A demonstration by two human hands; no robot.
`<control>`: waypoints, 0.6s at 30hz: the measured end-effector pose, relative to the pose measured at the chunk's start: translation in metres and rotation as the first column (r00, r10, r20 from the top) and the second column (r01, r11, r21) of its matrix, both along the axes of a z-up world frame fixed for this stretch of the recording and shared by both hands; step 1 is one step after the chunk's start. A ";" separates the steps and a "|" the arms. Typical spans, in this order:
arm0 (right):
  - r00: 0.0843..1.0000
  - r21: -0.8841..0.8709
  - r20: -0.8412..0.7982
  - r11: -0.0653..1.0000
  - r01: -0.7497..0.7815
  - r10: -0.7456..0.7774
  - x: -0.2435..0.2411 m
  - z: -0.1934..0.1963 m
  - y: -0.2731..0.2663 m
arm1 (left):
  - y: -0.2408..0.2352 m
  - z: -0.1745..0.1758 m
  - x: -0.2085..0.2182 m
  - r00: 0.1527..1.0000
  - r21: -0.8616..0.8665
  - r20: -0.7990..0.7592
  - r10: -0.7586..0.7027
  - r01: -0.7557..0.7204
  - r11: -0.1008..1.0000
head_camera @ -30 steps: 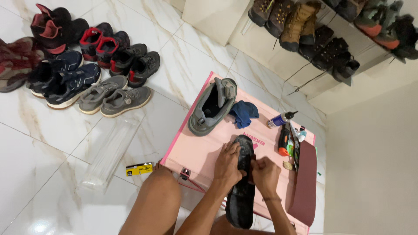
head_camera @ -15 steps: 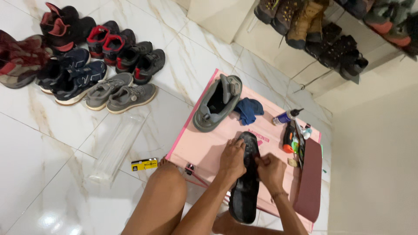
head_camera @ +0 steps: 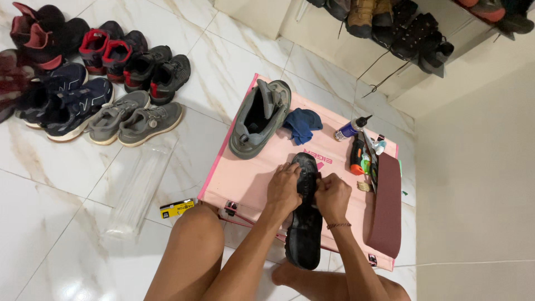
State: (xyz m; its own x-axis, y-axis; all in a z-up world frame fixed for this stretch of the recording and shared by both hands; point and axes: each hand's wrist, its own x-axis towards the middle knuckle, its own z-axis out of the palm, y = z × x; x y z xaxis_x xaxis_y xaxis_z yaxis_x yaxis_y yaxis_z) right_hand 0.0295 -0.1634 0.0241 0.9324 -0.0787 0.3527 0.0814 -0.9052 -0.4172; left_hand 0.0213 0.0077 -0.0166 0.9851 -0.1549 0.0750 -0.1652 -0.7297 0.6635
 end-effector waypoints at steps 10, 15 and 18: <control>0.983 0.107 -0.147 0.986 0.128 -0.111 -0.006 0.000 -0.005 | 0.004 0.002 -0.003 0.999 0.111 0.007 -0.050 0.048 0.993; 0.954 0.165 -0.287 0.976 0.142 -0.090 -0.060 0.015 -0.004 | 0.009 0.017 0.000 0.997 0.100 -0.031 -0.069 0.072 0.992; 0.964 0.153 -0.239 0.976 0.154 -0.114 -0.030 0.012 -0.010 | 0.008 0.024 -0.004 0.999 0.124 -0.011 -0.048 0.049 0.991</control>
